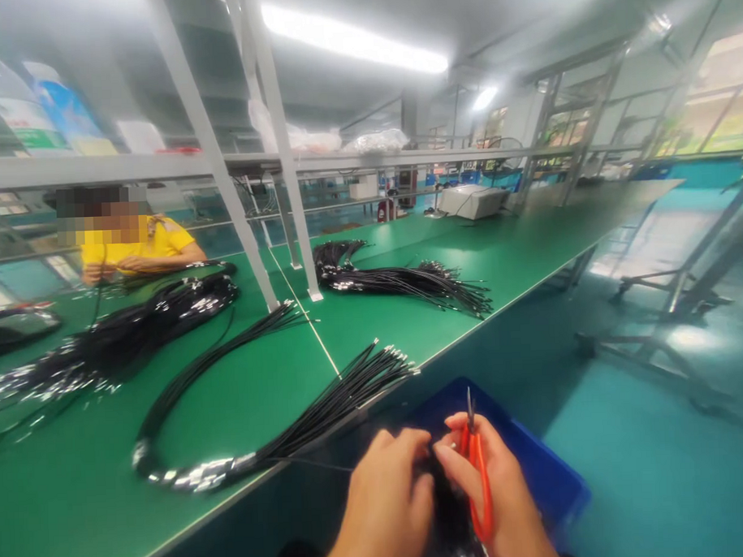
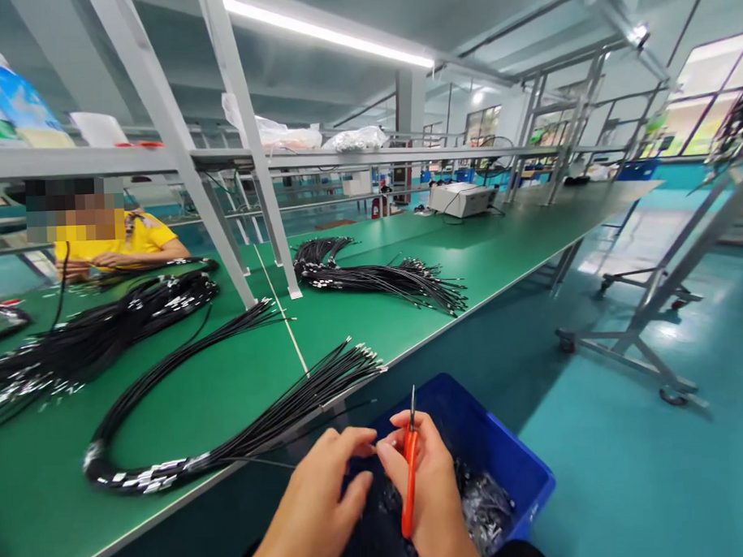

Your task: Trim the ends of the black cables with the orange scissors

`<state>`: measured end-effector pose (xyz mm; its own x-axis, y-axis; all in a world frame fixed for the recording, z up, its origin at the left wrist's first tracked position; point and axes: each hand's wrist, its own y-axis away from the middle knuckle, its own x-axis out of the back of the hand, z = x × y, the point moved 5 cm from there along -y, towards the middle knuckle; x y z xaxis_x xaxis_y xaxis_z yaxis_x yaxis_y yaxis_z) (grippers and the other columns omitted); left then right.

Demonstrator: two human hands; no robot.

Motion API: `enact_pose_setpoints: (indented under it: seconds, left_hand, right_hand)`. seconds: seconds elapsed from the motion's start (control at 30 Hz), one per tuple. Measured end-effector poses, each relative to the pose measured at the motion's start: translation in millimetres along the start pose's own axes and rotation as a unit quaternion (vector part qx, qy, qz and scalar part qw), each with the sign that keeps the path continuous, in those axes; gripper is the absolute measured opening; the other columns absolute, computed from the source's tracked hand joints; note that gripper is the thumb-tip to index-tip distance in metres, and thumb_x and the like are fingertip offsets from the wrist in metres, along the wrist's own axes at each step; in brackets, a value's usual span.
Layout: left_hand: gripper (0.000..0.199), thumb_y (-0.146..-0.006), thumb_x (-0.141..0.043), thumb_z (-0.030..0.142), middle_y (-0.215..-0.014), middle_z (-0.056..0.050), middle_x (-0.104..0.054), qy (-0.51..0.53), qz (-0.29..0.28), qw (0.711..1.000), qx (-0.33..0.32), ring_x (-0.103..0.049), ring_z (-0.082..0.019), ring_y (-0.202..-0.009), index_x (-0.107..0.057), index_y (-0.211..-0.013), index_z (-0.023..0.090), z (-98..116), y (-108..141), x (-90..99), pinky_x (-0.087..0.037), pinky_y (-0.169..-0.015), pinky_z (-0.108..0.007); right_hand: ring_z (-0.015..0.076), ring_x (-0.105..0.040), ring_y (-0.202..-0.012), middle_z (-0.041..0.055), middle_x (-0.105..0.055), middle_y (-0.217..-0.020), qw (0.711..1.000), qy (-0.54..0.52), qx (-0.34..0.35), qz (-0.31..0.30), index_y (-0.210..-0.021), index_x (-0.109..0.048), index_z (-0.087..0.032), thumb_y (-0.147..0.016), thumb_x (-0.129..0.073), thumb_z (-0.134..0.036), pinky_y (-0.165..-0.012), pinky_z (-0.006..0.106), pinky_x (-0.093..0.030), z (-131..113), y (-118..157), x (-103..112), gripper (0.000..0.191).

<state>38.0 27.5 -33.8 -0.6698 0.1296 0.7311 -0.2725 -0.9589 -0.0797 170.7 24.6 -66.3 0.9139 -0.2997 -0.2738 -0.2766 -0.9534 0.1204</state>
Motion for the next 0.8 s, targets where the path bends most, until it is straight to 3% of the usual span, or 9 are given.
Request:
enact_pose_setpoints:
  seconds: [0.1,0.2,0.47,0.8]
  left_hand:
    - [0.018,-0.079,-0.051,0.012,-0.08,-0.003,-0.068,0.071,0.016,0.997,0.028,-0.062,-0.021,-0.077,-0.066,-0.083,0.022,3,3,-14.4,-0.046,-0.07,-0.03]
    - [0.014,-0.079,-0.052,0.015,-0.073,-0.001,-0.064,0.144,0.056,0.987,0.04,-0.059,-0.018,-0.069,-0.063,-0.072,0.02,-6,2,-14.5,-0.043,-0.064,-0.026]
    - [0.012,-0.075,-0.061,0.022,-0.066,0.0,-0.06,0.231,0.031,0.972,0.044,-0.052,-0.015,-0.06,-0.065,-0.064,0.018,-20,7,-6.0,-0.038,-0.056,-0.022]
    - [0.015,-0.073,-0.065,0.025,-0.062,0.001,-0.06,0.266,0.03,0.961,0.075,-0.053,-0.015,-0.061,-0.064,-0.06,0.017,-20,8,-6.7,-0.038,-0.057,-0.023]
  right_hand:
    - [0.0133,-0.055,-0.05,-0.0041,-0.062,-0.057,1.0,-0.003,0.001,-0.023,-0.08,-0.058,-0.022,-0.053,-0.083,-0.037,-0.049,0.023,-0.043,-3,0,0,0.04]
    - [0.0107,-0.052,-0.048,-0.0038,-0.064,-0.06,0.999,-0.041,0.009,0.0,-0.083,-0.059,-0.022,-0.057,-0.081,-0.034,-0.047,0.022,-0.041,-4,8,2,0.036]
    - [0.0139,-0.059,-0.059,-0.0009,-0.068,-0.071,0.992,-0.116,0.002,0.044,-0.088,-0.06,-0.021,-0.062,-0.076,-0.022,-0.057,0.026,-0.046,-4,25,-7,0.031]
    - [0.0113,-0.057,-0.061,-0.0042,-0.064,-0.07,0.994,-0.111,0.014,0.014,-0.088,-0.058,-0.023,-0.069,-0.073,-0.02,-0.061,0.023,-0.045,-15,29,-15,0.024]
